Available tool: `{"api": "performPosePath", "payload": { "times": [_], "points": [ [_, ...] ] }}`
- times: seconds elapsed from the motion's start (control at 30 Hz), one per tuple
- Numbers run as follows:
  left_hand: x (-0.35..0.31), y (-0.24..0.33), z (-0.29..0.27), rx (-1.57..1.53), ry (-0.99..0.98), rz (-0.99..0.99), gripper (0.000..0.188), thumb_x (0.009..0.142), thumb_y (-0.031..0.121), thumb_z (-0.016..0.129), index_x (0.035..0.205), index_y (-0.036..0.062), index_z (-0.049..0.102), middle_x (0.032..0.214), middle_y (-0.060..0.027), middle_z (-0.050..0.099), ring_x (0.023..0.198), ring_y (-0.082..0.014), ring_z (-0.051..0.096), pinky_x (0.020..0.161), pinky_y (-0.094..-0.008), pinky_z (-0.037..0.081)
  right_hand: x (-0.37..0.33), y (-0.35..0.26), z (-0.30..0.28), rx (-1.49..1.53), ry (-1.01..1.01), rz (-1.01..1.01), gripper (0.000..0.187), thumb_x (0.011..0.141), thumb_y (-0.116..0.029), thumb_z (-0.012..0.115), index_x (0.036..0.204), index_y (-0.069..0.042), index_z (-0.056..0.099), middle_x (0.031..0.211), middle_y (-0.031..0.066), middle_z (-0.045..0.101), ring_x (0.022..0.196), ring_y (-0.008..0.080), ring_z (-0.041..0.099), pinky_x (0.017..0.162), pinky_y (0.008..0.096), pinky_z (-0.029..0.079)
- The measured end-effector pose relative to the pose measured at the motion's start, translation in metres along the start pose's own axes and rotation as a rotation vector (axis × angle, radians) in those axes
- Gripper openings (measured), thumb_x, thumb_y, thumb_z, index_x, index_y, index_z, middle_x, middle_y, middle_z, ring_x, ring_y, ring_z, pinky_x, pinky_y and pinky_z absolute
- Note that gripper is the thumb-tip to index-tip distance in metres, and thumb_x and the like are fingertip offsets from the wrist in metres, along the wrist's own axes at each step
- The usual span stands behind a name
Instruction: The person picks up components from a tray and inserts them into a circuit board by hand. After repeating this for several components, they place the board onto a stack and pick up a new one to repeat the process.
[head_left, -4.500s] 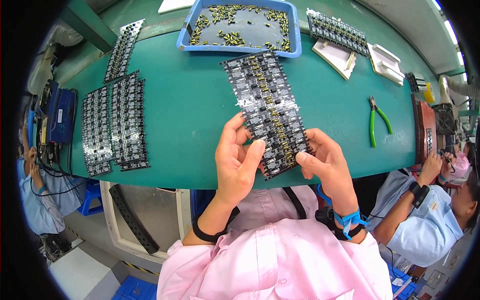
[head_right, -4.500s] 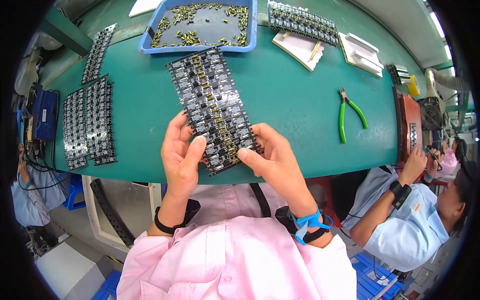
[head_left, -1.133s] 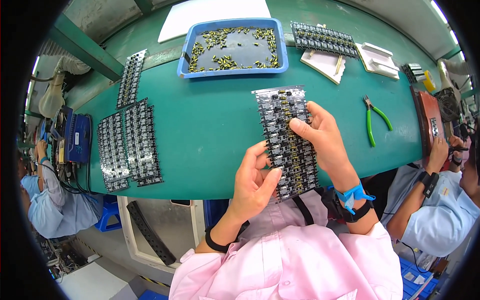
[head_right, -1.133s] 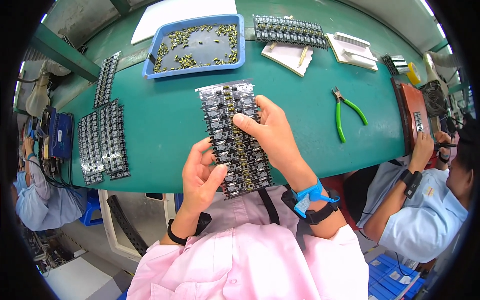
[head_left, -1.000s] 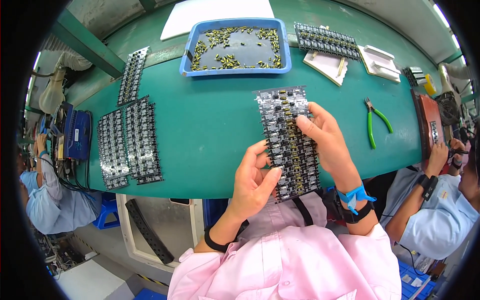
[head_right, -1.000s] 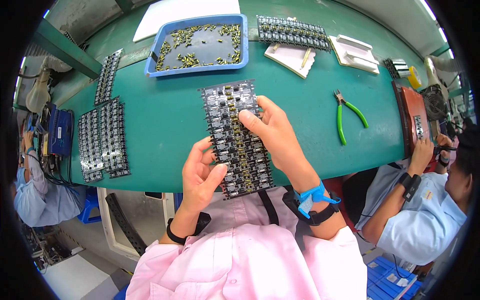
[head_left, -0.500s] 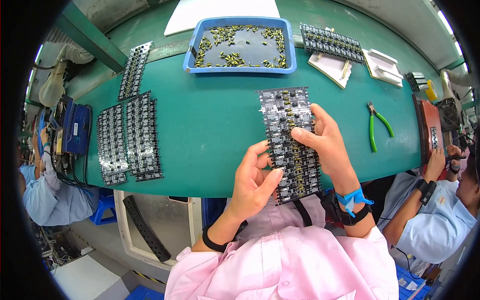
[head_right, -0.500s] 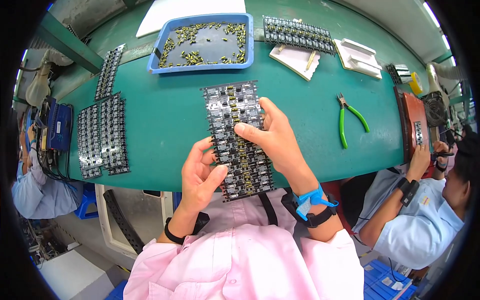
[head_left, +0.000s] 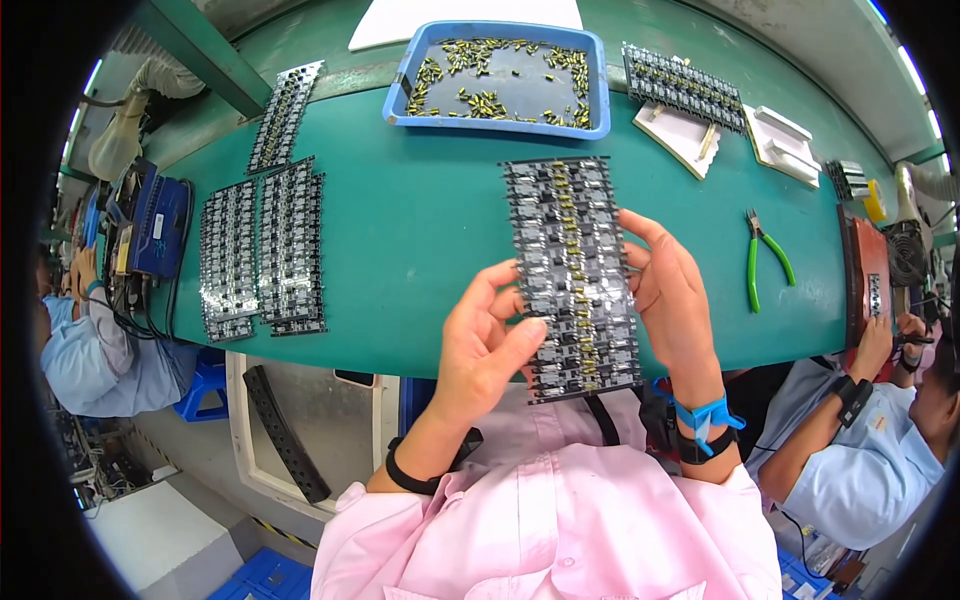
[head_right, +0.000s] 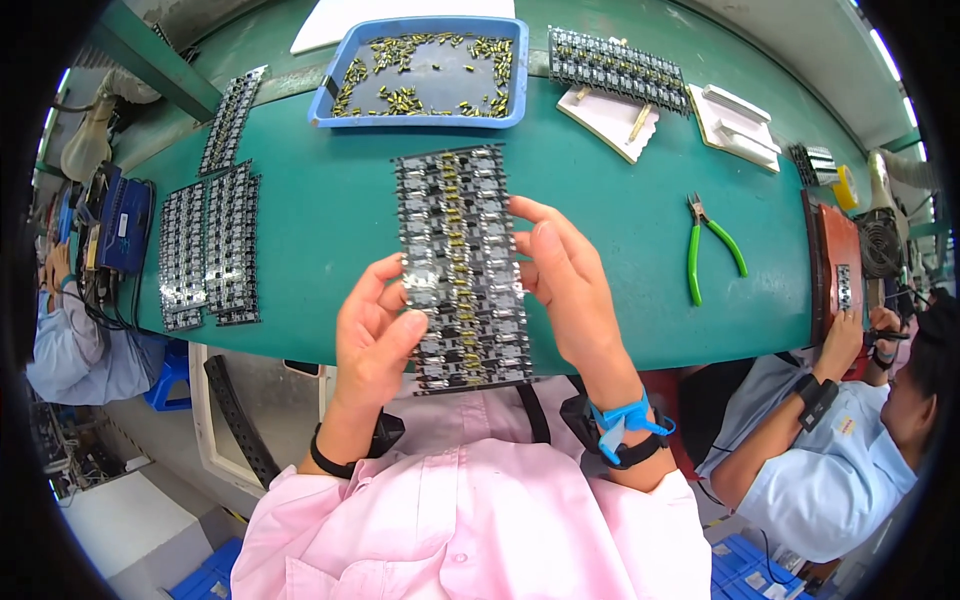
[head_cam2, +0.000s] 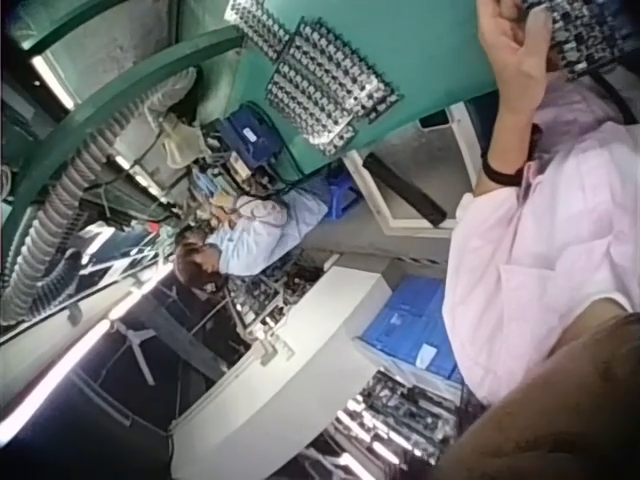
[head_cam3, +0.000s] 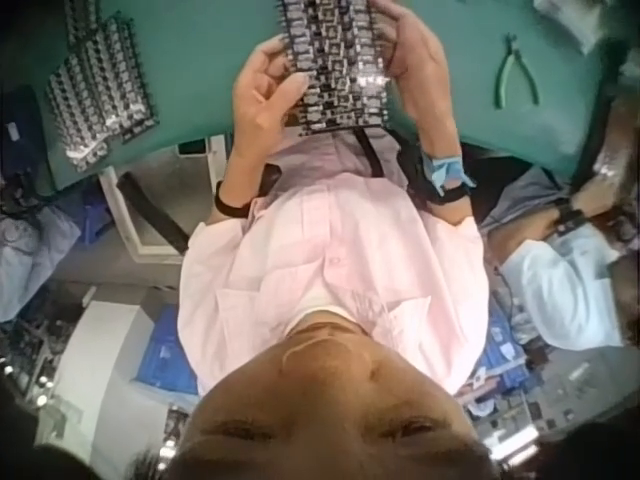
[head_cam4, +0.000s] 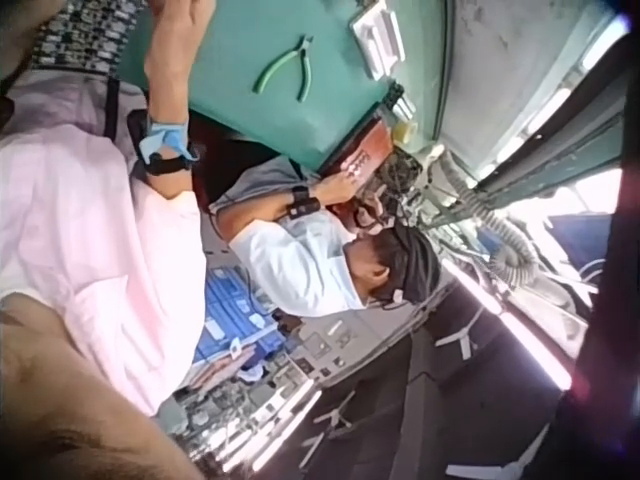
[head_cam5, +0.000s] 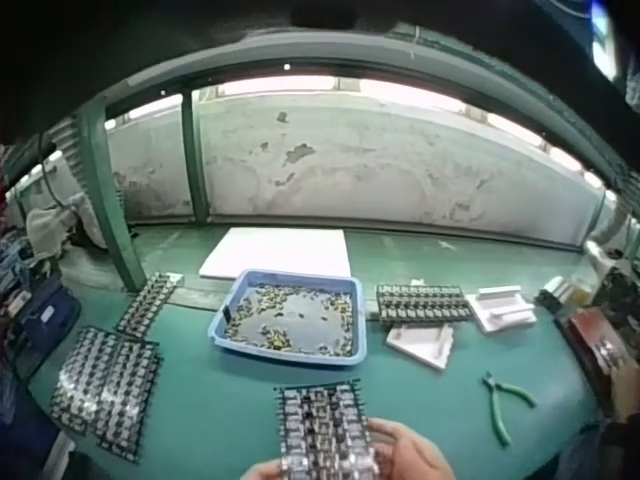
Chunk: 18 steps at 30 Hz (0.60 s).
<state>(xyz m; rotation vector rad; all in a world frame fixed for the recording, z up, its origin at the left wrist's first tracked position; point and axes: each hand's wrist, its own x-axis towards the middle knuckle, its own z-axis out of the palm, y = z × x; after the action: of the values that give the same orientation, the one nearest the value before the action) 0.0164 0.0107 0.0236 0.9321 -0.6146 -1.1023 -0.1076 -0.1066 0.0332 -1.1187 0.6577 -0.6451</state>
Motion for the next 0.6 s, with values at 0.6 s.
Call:
{"api": "performPosePath", "payload": {
  "times": [0.6],
  "points": [
    [0.0,0.014,0.006,-0.048,0.143,-0.025,0.043,0.073,0.005,0.048,0.112,-0.0028,0.031,0.092,-0.0082,0.053,0.065,-0.0038,0.051,0.045,-0.0127,0.041,-0.042,-0.001,0.009,-0.132,-0.088,-0.151,0.041,0.081,-0.023,0.046,0.108,0.006,0.036,0.081,0.0076,0.054,0.073,0.0077,0.048,0.063,0.017,0.036]
  ]
}}
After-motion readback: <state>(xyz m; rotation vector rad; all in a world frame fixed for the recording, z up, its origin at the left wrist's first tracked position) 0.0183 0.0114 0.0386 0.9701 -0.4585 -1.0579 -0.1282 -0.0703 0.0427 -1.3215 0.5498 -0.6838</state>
